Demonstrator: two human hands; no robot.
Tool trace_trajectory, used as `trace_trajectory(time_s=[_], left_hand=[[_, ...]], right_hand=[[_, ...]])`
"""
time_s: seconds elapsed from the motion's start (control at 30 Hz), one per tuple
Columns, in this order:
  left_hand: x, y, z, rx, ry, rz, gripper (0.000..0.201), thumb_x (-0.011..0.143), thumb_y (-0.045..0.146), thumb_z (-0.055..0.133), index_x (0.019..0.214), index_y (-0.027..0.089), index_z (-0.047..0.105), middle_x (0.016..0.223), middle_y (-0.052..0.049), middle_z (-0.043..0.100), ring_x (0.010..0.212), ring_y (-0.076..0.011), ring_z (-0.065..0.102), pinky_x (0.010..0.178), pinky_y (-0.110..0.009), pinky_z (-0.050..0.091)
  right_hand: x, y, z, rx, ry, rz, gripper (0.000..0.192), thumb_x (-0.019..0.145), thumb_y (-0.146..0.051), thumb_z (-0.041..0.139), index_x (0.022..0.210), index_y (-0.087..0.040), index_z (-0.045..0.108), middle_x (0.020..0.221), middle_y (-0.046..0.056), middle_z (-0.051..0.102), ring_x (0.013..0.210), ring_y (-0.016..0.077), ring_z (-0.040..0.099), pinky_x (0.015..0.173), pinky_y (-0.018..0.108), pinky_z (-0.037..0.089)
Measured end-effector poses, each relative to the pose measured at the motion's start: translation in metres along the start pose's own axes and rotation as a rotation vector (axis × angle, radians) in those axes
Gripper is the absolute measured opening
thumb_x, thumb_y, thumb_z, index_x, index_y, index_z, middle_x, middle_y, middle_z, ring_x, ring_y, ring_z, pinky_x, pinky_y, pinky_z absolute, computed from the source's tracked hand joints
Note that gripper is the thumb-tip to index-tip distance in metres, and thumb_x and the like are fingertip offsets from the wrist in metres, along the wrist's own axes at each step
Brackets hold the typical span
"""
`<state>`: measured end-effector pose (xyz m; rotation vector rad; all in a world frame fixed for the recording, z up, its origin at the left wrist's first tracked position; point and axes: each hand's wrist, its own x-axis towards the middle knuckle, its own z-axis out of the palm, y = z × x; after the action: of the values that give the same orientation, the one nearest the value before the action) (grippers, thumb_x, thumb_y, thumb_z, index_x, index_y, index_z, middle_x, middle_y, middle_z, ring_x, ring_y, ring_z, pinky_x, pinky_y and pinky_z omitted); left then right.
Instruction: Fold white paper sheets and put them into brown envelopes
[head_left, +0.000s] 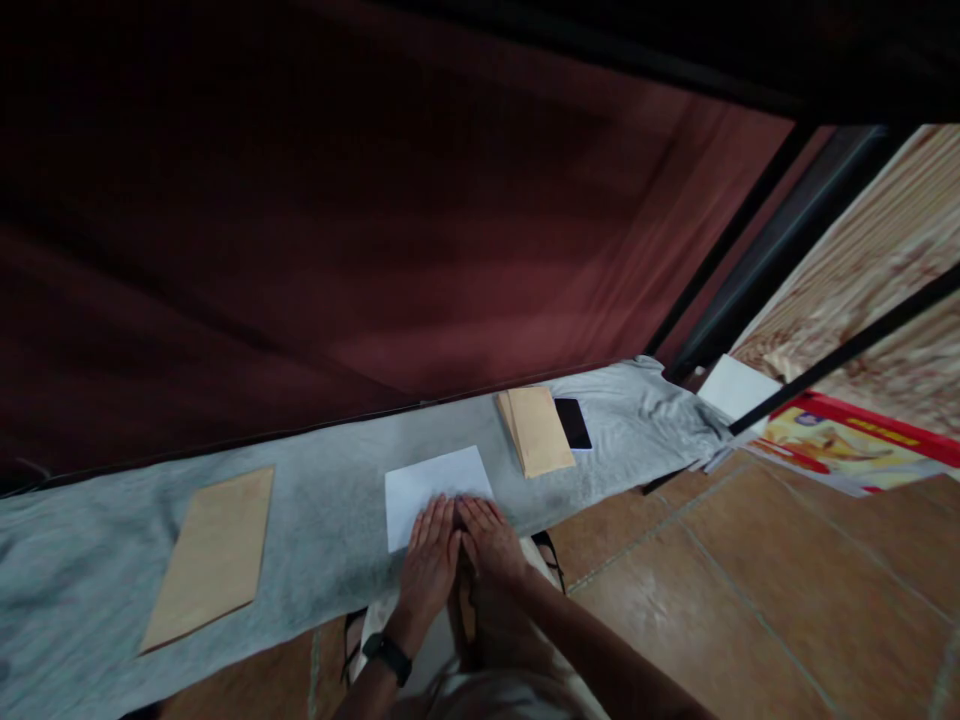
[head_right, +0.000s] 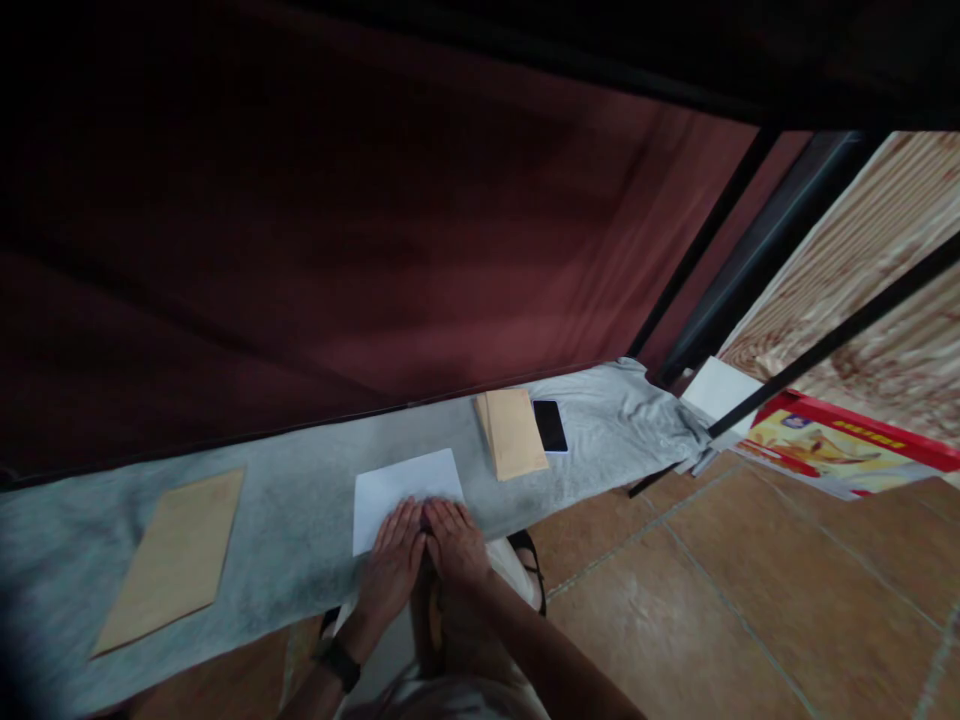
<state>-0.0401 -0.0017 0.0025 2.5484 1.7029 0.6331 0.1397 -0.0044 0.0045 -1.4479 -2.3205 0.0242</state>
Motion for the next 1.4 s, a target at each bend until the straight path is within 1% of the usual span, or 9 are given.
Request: trace_trajectory(time_s=[0.23, 0.4, 0.57, 0.8, 0.97, 1.07, 1.13, 1.27, 1.4], left_hand=[[-0.031, -0.014, -0.009, 0.09, -0.035, 0.003, 0.061, 0.101, 0.044, 0.034, 0.154, 0.014, 0.036, 0.158, -0.014, 0.043, 0.148, -0.0258, 0.036, 0.121, -0.046, 0.033], [-0.048, -0.027, -0.015, 0.128, 0.017, -0.037, 0.067, 0.101, 0.049, 0.034, 0.157, 0.013, 0.028, 0.159, -0.017, 0.04, 0.148, -0.0281, 0.036, 0.12, -0.048, 0.033], [-0.054, -0.033, -0.014, 0.147, 0.05, -0.019, 0.07, 0.101, 0.046, 0.037, 0.16, 0.013, 0.018, 0.159, -0.017, 0.039, 0.147, -0.0286, 0.038, 0.118, -0.049, 0.035], [-0.053, -0.034, -0.009, 0.157, 0.087, -0.021, 0.07, 0.101, 0.044, 0.039, 0.161, 0.016, 0.015, 0.158, -0.017, 0.042, 0.145, -0.0281, 0.041, 0.116, -0.048, 0.039], [-0.051, -0.034, -0.011, 0.133, 0.078, -0.018, 0.067, 0.101, 0.043, 0.039, 0.159, 0.015, 0.021, 0.157, -0.017, 0.043, 0.145, -0.0277, 0.041, 0.116, -0.048, 0.04], [-0.05, -0.035, -0.009, 0.13, 0.074, -0.034, 0.064, 0.101, 0.041, 0.039, 0.158, 0.015, 0.025, 0.157, -0.017, 0.043, 0.145, -0.0273, 0.041, 0.116, -0.048, 0.04], [-0.05, -0.036, -0.007, 0.121, 0.072, -0.05, 0.062, 0.101, 0.041, 0.04, 0.157, 0.015, 0.029, 0.156, -0.017, 0.044, 0.145, -0.0278, 0.042, 0.116, -0.049, 0.041], [-0.046, -0.033, -0.006, 0.077, 0.078, -0.066, 0.058, 0.102, 0.04, 0.039, 0.155, 0.017, 0.033, 0.154, -0.017, 0.047, 0.142, -0.0288, 0.045, 0.114, -0.05, 0.041], [-0.035, -0.026, -0.013, -0.012, 0.097, -0.118, 0.063, 0.102, 0.039, 0.039, 0.159, 0.019, 0.021, 0.159, -0.016, 0.04, 0.146, -0.0284, 0.039, 0.115, -0.05, 0.04]], right_hand=[[-0.023, 0.019, -0.007, -0.042, 0.038, 0.027, 0.053, 0.106, -0.034, 0.04, 0.154, -0.013, 0.039, 0.153, 0.012, 0.048, 0.142, 0.022, 0.043, 0.12, 0.042, 0.031], [-0.027, 0.033, -0.018, -0.045, 0.016, 0.126, 0.048, 0.106, -0.031, 0.04, 0.15, -0.014, 0.046, 0.151, 0.012, 0.051, 0.139, 0.0246, 0.046, 0.119, 0.043, 0.031], [0.009, 0.032, -0.029, 0.023, -0.13, 0.356, 0.042, 0.102, -0.027, 0.047, 0.142, -0.016, 0.055, 0.138, 0.015, 0.061, 0.123, 0.0268, 0.059, 0.105, 0.04, 0.044], [0.065, 0.025, -0.034, 0.205, -0.265, 0.734, 0.039, 0.093, -0.024, 0.057, 0.131, -0.012, 0.058, 0.12, 0.017, 0.069, 0.106, 0.0262, 0.068, 0.088, 0.031, 0.051], [0.067, 0.035, -0.029, 0.331, -0.259, 0.797, 0.028, 0.086, -0.023, 0.062, 0.112, -0.014, 0.065, 0.095, 0.011, 0.074, 0.09, 0.0235, 0.071, 0.075, 0.027, 0.05], [0.065, 0.041, -0.028, 0.48, -0.25, 0.803, 0.009, 0.081, -0.023, 0.065, 0.086, -0.017, 0.069, 0.078, 0.004, 0.071, 0.08, 0.0205, 0.07, 0.067, 0.024, 0.049], [0.063, 0.043, -0.028, 0.598, -0.23, 0.803, 0.009, 0.08, -0.024, 0.064, 0.073, -0.018, 0.066, 0.068, 0.001, 0.067, 0.072, 0.0187, 0.068, 0.062, 0.023, 0.049], [0.056, 0.041, -0.032, 0.845, -0.143, 0.809, 0.017, 0.082, -0.035, 0.059, 0.076, -0.02, 0.063, 0.069, -0.001, 0.063, 0.069, 0.0178, 0.066, 0.054, 0.024, 0.052], [0.06, 0.04, -0.041, 1.017, -0.018, 0.784, 0.026, 0.081, -0.047, 0.061, 0.08, -0.021, 0.061, 0.071, 0.001, 0.062, 0.069, 0.0199, 0.065, 0.056, 0.03, 0.056]])
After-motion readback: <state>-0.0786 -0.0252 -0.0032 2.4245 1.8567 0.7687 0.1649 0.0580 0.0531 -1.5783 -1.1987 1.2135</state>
